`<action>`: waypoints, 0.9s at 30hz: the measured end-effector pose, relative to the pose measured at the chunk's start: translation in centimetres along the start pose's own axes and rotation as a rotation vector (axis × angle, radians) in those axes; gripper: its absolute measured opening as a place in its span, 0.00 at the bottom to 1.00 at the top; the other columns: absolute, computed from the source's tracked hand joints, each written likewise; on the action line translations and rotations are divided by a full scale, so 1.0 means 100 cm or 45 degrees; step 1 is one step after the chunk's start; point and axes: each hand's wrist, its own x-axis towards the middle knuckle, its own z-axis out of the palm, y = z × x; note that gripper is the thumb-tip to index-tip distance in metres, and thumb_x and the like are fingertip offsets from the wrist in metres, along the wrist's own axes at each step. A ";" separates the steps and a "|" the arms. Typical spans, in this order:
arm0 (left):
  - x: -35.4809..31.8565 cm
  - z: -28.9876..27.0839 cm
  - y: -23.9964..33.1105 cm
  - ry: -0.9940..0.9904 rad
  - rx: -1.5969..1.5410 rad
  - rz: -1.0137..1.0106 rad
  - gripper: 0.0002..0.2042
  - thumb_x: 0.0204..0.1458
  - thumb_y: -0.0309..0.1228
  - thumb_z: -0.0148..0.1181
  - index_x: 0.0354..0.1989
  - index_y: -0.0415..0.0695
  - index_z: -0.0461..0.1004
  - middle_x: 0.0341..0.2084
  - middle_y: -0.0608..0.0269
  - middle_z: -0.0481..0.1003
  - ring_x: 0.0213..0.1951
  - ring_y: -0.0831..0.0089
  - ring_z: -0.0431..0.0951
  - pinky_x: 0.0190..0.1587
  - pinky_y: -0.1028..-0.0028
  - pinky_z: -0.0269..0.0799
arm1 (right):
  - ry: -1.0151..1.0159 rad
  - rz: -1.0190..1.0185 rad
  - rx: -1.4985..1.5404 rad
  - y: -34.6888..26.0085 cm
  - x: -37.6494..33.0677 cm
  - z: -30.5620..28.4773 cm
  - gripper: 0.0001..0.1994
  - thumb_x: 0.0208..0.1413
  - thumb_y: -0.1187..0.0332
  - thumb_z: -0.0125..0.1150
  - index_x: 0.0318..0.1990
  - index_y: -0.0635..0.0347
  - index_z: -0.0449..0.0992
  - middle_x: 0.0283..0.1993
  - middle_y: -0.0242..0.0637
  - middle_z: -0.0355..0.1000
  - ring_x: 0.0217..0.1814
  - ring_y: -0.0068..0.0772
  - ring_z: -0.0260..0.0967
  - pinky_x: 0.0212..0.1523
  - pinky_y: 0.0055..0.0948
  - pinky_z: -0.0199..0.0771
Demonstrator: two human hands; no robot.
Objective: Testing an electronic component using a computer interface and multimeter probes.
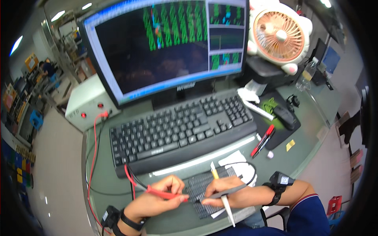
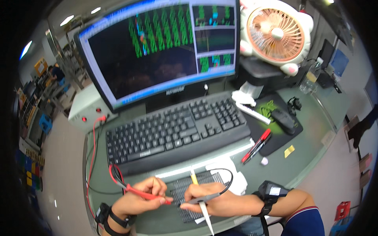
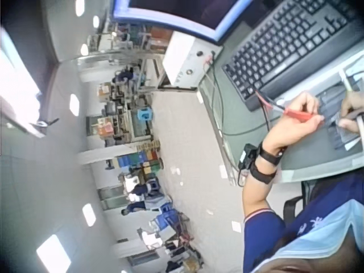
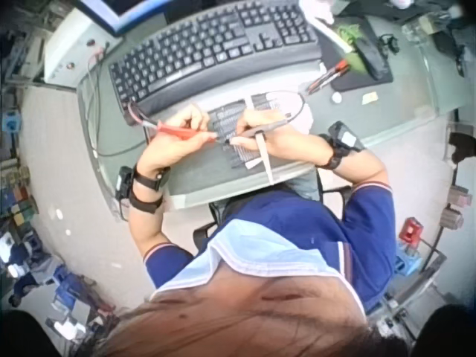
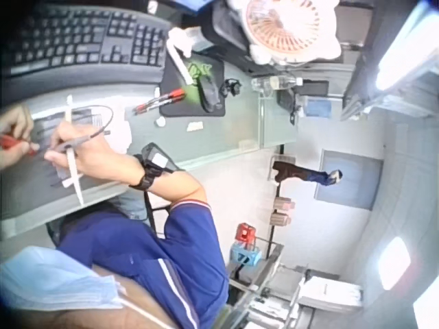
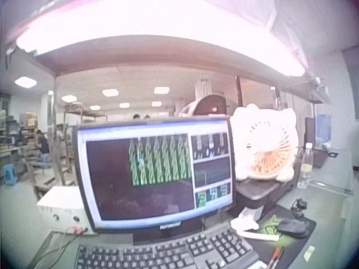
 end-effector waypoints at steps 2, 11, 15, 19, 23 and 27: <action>0.000 0.000 0.000 -0.012 0.005 -0.021 0.13 0.52 0.20 0.56 0.29 0.45 0.55 0.34 0.68 0.60 0.37 0.84 0.63 0.53 0.70 0.70 | -0.011 0.015 0.038 0.001 -0.003 0.002 0.12 0.54 0.64 0.65 0.33 0.61 0.69 0.26 0.37 0.70 0.26 0.34 0.71 0.26 0.28 0.69; 0.001 -0.001 -0.001 0.013 0.012 -0.038 0.11 0.53 0.21 0.57 0.30 0.43 0.59 0.35 0.69 0.62 0.45 0.79 0.72 0.50 0.76 0.70 | 0.026 -0.011 0.023 -0.001 -0.003 0.000 0.12 0.54 0.64 0.65 0.33 0.61 0.69 0.24 0.37 0.69 0.23 0.32 0.67 0.24 0.29 0.66; 0.002 -0.001 0.000 0.028 0.003 -0.064 0.11 0.53 0.20 0.57 0.29 0.43 0.58 0.35 0.69 0.62 0.44 0.79 0.73 0.49 0.76 0.70 | 0.038 -0.025 0.032 0.000 -0.002 0.000 0.12 0.54 0.64 0.65 0.33 0.61 0.69 0.23 0.36 0.68 0.22 0.31 0.66 0.23 0.28 0.65; 0.001 -0.001 0.001 0.029 0.009 -0.062 0.12 0.53 0.20 0.57 0.29 0.43 0.57 0.35 0.69 0.62 0.45 0.78 0.73 0.48 0.77 0.70 | 0.040 -0.020 0.050 -0.001 -0.002 0.001 0.11 0.55 0.64 0.64 0.33 0.61 0.69 0.23 0.35 0.68 0.22 0.28 0.66 0.23 0.27 0.65; 0.001 -0.003 0.000 0.006 0.046 -0.061 0.13 0.53 0.20 0.57 0.28 0.44 0.56 0.35 0.67 0.61 0.43 0.79 0.71 0.54 0.67 0.74 | 0.001 0.035 0.069 -0.004 -0.002 -0.001 0.11 0.55 0.64 0.64 0.34 0.61 0.70 0.23 0.34 0.68 0.22 0.26 0.66 0.23 0.26 0.65; 0.002 -0.002 0.004 0.013 0.058 -0.105 0.13 0.53 0.20 0.56 0.28 0.44 0.55 0.35 0.67 0.61 0.43 0.79 0.71 0.54 0.68 0.74 | -0.003 0.042 0.073 -0.004 -0.003 -0.002 0.11 0.56 0.63 0.63 0.34 0.61 0.70 0.24 0.34 0.69 0.23 0.25 0.66 0.25 0.26 0.66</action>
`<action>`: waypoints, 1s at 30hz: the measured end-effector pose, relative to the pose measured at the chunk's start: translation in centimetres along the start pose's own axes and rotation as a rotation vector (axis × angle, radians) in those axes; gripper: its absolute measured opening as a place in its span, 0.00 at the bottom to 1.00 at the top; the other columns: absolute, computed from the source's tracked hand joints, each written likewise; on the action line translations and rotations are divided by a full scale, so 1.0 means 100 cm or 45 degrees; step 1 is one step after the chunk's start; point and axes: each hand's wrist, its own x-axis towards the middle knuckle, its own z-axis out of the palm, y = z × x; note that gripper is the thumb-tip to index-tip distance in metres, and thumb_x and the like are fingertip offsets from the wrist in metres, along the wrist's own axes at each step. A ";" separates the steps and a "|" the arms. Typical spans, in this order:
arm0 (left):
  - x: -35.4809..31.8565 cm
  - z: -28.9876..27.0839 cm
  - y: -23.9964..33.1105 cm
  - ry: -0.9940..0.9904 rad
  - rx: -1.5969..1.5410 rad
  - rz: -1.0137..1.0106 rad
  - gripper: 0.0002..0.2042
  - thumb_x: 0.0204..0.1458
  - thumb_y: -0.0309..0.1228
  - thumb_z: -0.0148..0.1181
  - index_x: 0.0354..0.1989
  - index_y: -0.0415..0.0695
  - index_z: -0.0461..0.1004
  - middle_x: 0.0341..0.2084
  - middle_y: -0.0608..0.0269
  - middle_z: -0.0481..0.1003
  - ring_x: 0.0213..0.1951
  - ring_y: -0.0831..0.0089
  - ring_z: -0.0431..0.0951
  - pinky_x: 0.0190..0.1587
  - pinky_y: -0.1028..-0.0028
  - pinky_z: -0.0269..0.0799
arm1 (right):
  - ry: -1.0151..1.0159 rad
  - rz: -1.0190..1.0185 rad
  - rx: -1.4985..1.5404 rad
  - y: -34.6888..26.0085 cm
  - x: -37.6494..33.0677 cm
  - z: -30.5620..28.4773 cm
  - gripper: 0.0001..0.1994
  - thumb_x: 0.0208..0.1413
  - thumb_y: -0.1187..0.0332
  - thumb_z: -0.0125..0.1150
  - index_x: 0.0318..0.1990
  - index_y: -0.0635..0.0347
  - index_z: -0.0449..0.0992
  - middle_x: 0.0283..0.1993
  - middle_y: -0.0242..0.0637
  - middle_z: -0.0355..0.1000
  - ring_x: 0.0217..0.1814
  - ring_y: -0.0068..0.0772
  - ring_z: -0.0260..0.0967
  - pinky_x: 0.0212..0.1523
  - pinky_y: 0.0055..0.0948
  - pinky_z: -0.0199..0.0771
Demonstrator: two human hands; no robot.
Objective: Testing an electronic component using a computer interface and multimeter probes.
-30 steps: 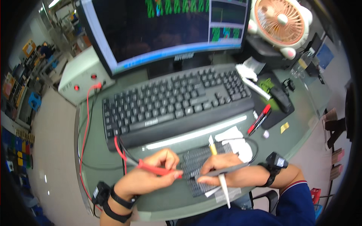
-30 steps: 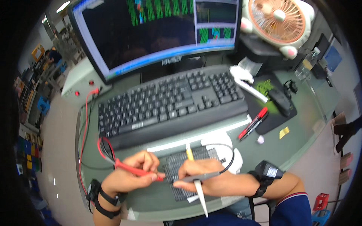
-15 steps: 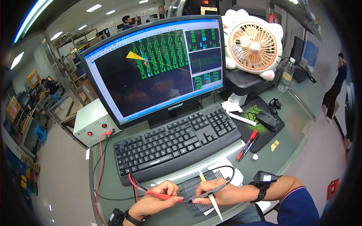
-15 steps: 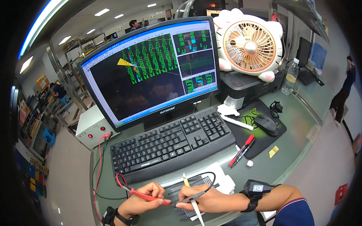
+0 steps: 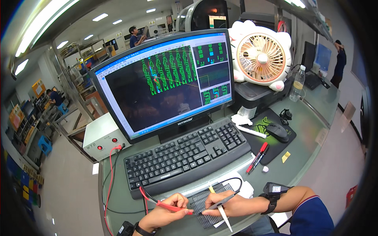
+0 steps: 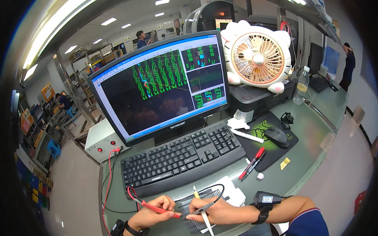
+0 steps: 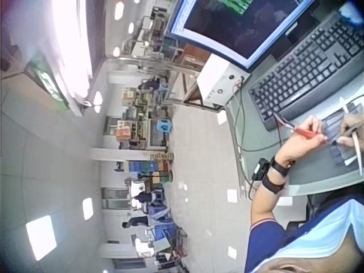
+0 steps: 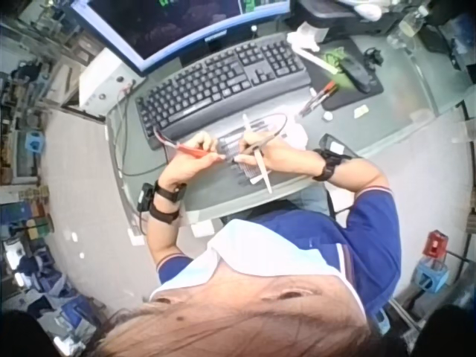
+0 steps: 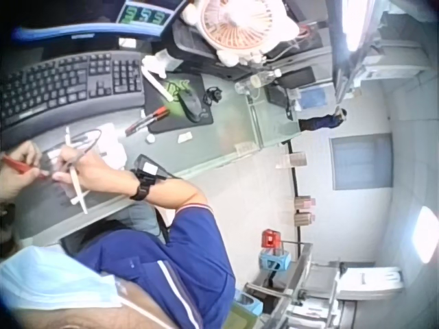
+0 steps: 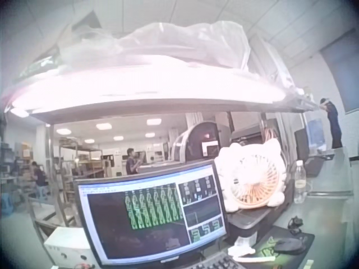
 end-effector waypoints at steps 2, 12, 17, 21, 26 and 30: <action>0.001 -0.003 -0.004 -0.027 0.006 0.057 0.13 0.54 0.21 0.56 0.29 0.44 0.55 0.35 0.67 0.61 0.43 0.78 0.71 0.54 0.68 0.74 | -0.004 -0.010 -0.006 -0.001 0.001 -0.001 0.11 0.56 0.63 0.63 0.34 0.61 0.70 0.24 0.34 0.69 0.23 0.25 0.66 0.25 0.26 0.66; -0.001 0.004 -0.003 -0.023 -0.019 0.089 0.13 0.55 0.23 0.57 0.28 0.45 0.56 0.34 0.70 0.61 0.42 0.82 0.70 0.48 0.77 0.69 | -0.001 0.000 0.013 -0.001 -0.004 0.001 0.12 0.56 0.63 0.63 0.34 0.61 0.70 0.25 0.34 0.70 0.24 0.26 0.68 0.26 0.25 0.67; -0.007 0.007 -0.003 0.010 0.000 0.039 0.12 0.54 0.22 0.56 0.29 0.45 0.56 0.33 0.70 0.61 0.39 0.83 0.68 0.51 0.74 0.70 | -0.011 0.010 -0.024 -0.004 -0.004 0.002 0.12 0.56 0.63 0.63 0.34 0.62 0.70 0.26 0.35 0.70 0.25 0.27 0.68 0.26 0.27 0.67; -0.001 0.000 -0.008 -0.034 -0.079 0.136 0.12 0.53 0.20 0.55 0.30 0.45 0.56 0.33 0.70 0.61 0.41 0.81 0.69 0.50 0.72 0.70 | 0.037 -0.054 -0.005 0.008 0.001 0.005 0.11 0.54 0.65 0.64 0.33 0.61 0.69 0.25 0.37 0.68 0.24 0.31 0.67 0.26 0.28 0.67; 0.005 0.000 0.004 0.003 0.005 0.113 0.12 0.52 0.21 0.57 0.30 0.45 0.56 0.33 0.69 0.61 0.38 0.83 0.66 0.48 0.74 0.71 | 0.045 -0.007 -0.045 0.000 0.006 -0.003 0.12 0.53 0.65 0.66 0.31 0.60 0.68 0.26 0.35 0.70 0.23 0.30 0.68 0.23 0.27 0.66; 0.004 -0.002 -0.002 0.013 -0.032 0.122 0.12 0.51 0.21 0.57 0.30 0.45 0.56 0.33 0.69 0.60 0.37 0.84 0.64 0.48 0.74 0.72 | 0.017 0.021 -0.064 0.007 0.006 0.000 0.13 0.52 0.63 0.67 0.32 0.59 0.68 0.25 0.34 0.70 0.23 0.31 0.69 0.23 0.27 0.66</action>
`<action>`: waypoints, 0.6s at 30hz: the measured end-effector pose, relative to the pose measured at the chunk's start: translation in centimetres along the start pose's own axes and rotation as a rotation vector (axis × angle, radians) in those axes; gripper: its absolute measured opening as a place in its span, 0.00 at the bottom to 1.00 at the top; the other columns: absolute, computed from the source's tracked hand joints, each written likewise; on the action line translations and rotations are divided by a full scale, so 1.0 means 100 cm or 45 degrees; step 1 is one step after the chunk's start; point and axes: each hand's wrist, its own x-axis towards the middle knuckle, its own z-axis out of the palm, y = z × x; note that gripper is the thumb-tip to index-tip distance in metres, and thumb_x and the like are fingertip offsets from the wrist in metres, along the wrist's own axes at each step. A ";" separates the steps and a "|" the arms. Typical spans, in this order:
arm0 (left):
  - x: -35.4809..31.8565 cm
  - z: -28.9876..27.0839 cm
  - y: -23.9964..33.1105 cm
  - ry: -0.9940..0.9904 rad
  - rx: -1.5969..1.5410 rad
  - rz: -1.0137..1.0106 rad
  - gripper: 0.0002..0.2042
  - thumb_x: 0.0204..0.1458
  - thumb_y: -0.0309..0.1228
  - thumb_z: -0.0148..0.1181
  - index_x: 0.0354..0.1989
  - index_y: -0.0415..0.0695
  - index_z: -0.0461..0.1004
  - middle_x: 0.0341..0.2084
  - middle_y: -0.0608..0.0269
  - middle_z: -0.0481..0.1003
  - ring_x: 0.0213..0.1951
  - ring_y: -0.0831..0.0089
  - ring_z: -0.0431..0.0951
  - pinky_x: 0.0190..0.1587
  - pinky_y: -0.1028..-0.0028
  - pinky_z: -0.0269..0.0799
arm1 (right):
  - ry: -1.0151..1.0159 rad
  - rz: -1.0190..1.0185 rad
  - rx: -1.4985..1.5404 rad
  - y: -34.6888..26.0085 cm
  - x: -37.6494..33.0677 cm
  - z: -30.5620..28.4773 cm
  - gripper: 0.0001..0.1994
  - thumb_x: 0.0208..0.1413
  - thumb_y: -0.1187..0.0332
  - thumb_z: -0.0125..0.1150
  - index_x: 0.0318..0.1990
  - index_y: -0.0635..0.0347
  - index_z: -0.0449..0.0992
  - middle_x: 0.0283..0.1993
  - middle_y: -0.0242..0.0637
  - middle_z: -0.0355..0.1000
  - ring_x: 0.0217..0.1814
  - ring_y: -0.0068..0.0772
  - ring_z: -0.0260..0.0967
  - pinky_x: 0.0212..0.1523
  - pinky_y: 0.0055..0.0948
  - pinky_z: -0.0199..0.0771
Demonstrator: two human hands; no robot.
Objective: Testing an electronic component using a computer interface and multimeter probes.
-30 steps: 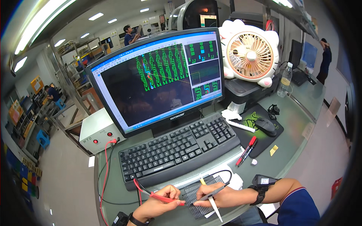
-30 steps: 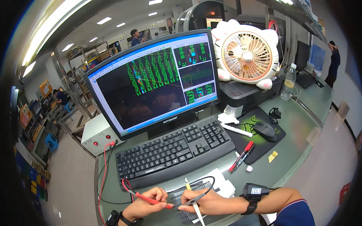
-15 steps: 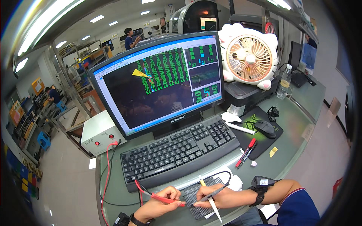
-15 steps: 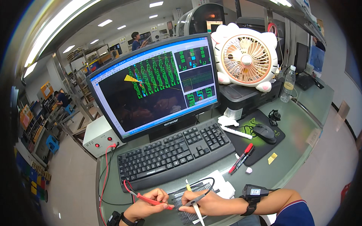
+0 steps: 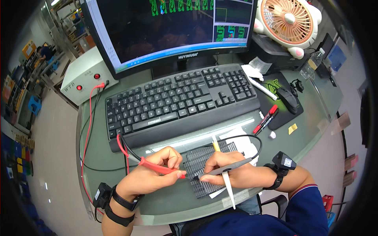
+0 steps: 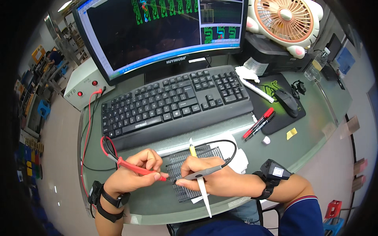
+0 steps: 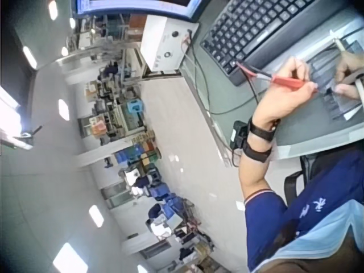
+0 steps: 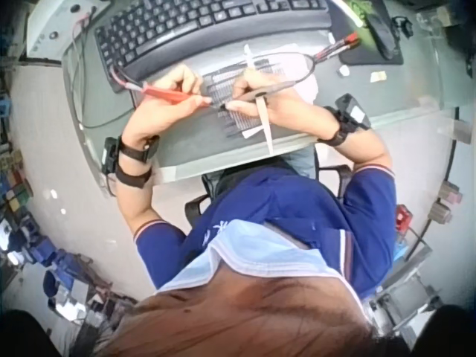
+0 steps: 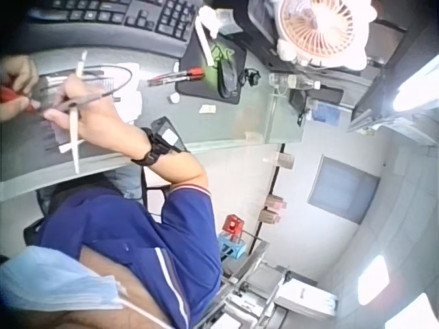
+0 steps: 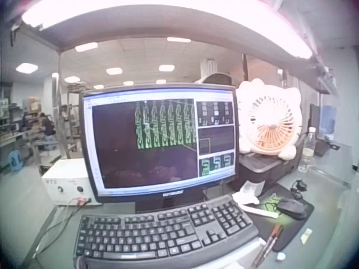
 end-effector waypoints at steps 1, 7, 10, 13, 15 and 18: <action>0.000 0.001 0.000 0.009 0.006 -0.012 0.13 0.51 0.21 0.57 0.29 0.45 0.56 0.33 0.69 0.60 0.37 0.84 0.64 0.47 0.74 0.72 | 0.009 -0.006 -0.006 0.000 -0.001 0.000 0.13 0.52 0.63 0.67 0.32 0.59 0.68 0.25 0.34 0.70 0.23 0.31 0.69 0.23 0.27 0.66; -0.005 0.004 -0.003 0.033 0.054 -0.014 0.14 0.51 0.21 0.57 0.28 0.46 0.55 0.31 0.69 0.61 0.35 0.84 0.65 0.43 0.77 0.70 | 0.097 0.016 0.119 0.001 -0.009 0.004 0.11 0.51 0.67 0.67 0.30 0.59 0.68 0.22 0.31 0.69 0.21 0.23 0.67 0.21 0.24 0.65; -0.002 0.004 -0.003 0.032 0.063 -0.021 0.14 0.51 0.21 0.57 0.27 0.46 0.54 0.31 0.69 0.61 0.34 0.85 0.64 0.40 0.78 0.69 | -0.030 -0.012 0.050 0.002 -0.008 -0.002 0.11 0.52 0.71 0.66 0.32 0.59 0.66 0.28 0.37 0.76 0.26 0.28 0.75 0.25 0.24 0.72; -0.004 0.004 -0.001 0.045 0.082 -0.017 0.15 0.51 0.21 0.58 0.27 0.46 0.54 0.31 0.69 0.62 0.34 0.84 0.64 0.38 0.79 0.68 | 0.070 -0.025 0.130 0.003 -0.007 0.003 0.11 0.51 0.68 0.67 0.30 0.59 0.69 0.22 0.30 0.69 0.20 0.22 0.66 0.20 0.22 0.64; -0.005 0.004 -0.001 0.046 0.109 -0.008 0.15 0.51 0.21 0.58 0.27 0.46 0.54 0.30 0.69 0.62 0.34 0.84 0.64 0.38 0.79 0.67 | 0.061 -0.024 0.137 0.003 -0.007 0.003 0.11 0.51 0.68 0.67 0.30 0.59 0.69 0.21 0.30 0.69 0.20 0.21 0.66 0.20 0.22 0.64; -0.003 0.003 -0.003 0.033 0.082 -0.008 0.15 0.51 0.22 0.58 0.27 0.46 0.54 0.31 0.69 0.62 0.33 0.83 0.63 0.36 0.79 0.66 | 0.072 -0.020 0.125 0.005 -0.007 0.004 0.11 0.51 0.69 0.67 0.29 0.60 0.69 0.21 0.30 0.69 0.19 0.21 0.66 0.19 0.22 0.63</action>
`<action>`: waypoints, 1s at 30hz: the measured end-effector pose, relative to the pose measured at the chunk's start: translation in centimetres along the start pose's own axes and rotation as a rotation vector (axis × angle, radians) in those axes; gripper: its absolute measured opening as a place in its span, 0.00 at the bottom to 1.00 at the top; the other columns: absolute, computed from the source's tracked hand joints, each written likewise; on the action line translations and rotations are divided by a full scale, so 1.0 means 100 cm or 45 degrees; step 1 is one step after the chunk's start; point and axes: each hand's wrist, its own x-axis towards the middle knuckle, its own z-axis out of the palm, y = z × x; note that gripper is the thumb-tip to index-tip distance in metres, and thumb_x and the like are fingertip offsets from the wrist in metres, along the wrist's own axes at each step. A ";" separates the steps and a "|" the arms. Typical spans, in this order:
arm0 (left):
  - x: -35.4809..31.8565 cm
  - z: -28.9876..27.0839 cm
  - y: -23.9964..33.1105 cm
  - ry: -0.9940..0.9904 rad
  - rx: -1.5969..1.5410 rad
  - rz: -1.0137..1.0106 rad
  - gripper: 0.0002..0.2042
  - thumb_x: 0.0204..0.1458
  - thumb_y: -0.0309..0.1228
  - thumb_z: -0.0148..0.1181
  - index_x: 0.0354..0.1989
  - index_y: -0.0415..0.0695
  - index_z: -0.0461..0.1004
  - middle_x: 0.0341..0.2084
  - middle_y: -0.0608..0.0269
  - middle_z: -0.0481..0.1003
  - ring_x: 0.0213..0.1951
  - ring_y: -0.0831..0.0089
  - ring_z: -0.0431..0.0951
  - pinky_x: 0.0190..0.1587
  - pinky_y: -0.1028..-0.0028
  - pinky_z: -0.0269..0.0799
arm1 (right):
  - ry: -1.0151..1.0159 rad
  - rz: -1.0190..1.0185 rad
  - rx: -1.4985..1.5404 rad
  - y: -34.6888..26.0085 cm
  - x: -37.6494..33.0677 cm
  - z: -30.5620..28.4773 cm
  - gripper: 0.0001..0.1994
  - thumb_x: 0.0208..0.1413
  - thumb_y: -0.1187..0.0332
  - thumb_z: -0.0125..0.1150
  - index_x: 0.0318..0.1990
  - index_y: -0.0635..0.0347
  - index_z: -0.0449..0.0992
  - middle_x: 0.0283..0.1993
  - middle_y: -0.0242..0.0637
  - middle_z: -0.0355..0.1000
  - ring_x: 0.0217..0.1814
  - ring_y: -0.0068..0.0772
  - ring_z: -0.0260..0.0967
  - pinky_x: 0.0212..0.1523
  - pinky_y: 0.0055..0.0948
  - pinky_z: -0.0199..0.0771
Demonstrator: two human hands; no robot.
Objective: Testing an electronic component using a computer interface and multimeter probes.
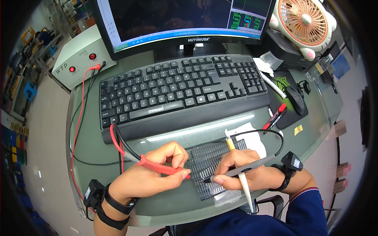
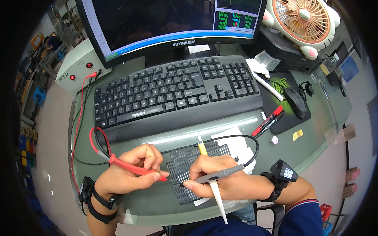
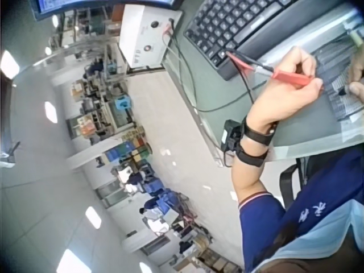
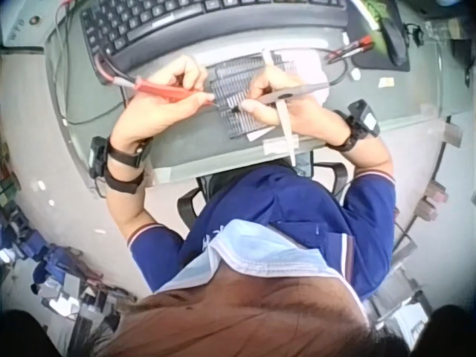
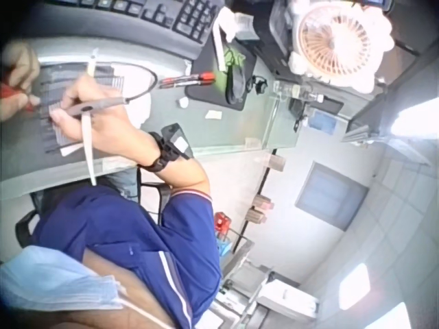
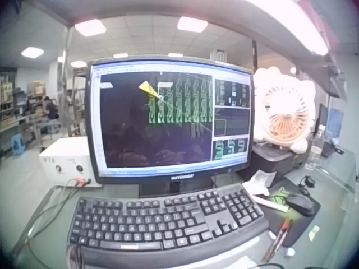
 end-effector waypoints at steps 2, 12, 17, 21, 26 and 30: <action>0.003 0.000 0.001 -0.002 -0.005 0.025 0.15 0.51 0.22 0.59 0.27 0.46 0.54 0.31 0.69 0.62 0.33 0.83 0.62 0.36 0.79 0.66 | 0.017 -0.002 -0.016 0.001 -0.001 -0.001 0.11 0.50 0.69 0.67 0.29 0.60 0.69 0.21 0.30 0.69 0.19 0.21 0.66 0.19 0.22 0.63; 0.001 0.000 0.001 0.013 0.019 0.013 0.16 0.50 0.21 0.59 0.26 0.46 0.54 0.30 0.68 0.62 0.33 0.83 0.62 0.37 0.78 0.67 | 0.029 -0.033 -0.042 0.001 0.000 0.000 0.11 0.50 0.70 0.67 0.28 0.60 0.69 0.21 0.30 0.69 0.19 0.20 0.66 0.18 0.21 0.63; 0.002 -0.001 -0.001 -0.003 0.012 0.039 0.15 0.49 0.21 0.59 0.26 0.45 0.54 0.29 0.68 0.60 0.32 0.82 0.61 0.37 0.78 0.66 | 0.015 0.001 -0.031 0.002 -0.001 0.000 0.11 0.50 0.70 0.67 0.28 0.60 0.68 0.21 0.29 0.70 0.20 0.19 0.67 0.19 0.20 0.63; 0.002 0.000 0.000 -0.001 0.002 0.040 0.15 0.49 0.21 0.58 0.26 0.45 0.54 0.29 0.69 0.60 0.32 0.82 0.61 0.36 0.78 0.66 | 0.018 -0.009 -0.038 0.001 0.000 0.000 0.11 0.50 0.70 0.68 0.29 0.59 0.68 0.21 0.29 0.70 0.19 0.18 0.67 0.19 0.20 0.64; 0.003 0.000 -0.002 0.004 -0.001 0.060 0.15 0.49 0.22 0.59 0.26 0.45 0.54 0.28 0.69 0.60 0.32 0.83 0.61 0.35 0.79 0.65 | 0.016 -0.008 -0.045 0.001 0.000 0.000 0.11 0.50 0.70 0.68 0.29 0.59 0.67 0.21 0.29 0.70 0.20 0.18 0.66 0.20 0.19 0.64; 0.000 0.001 -0.002 0.008 0.015 0.047 0.15 0.49 0.22 0.59 0.25 0.46 0.54 0.28 0.70 0.60 0.31 0.83 0.60 0.34 0.79 0.63 | 0.015 0.011 -0.022 -0.001 -0.002 0.002 0.11 0.50 0.71 0.68 0.29 0.59 0.68 0.21 0.29 0.70 0.20 0.17 0.66 0.20 0.19 0.64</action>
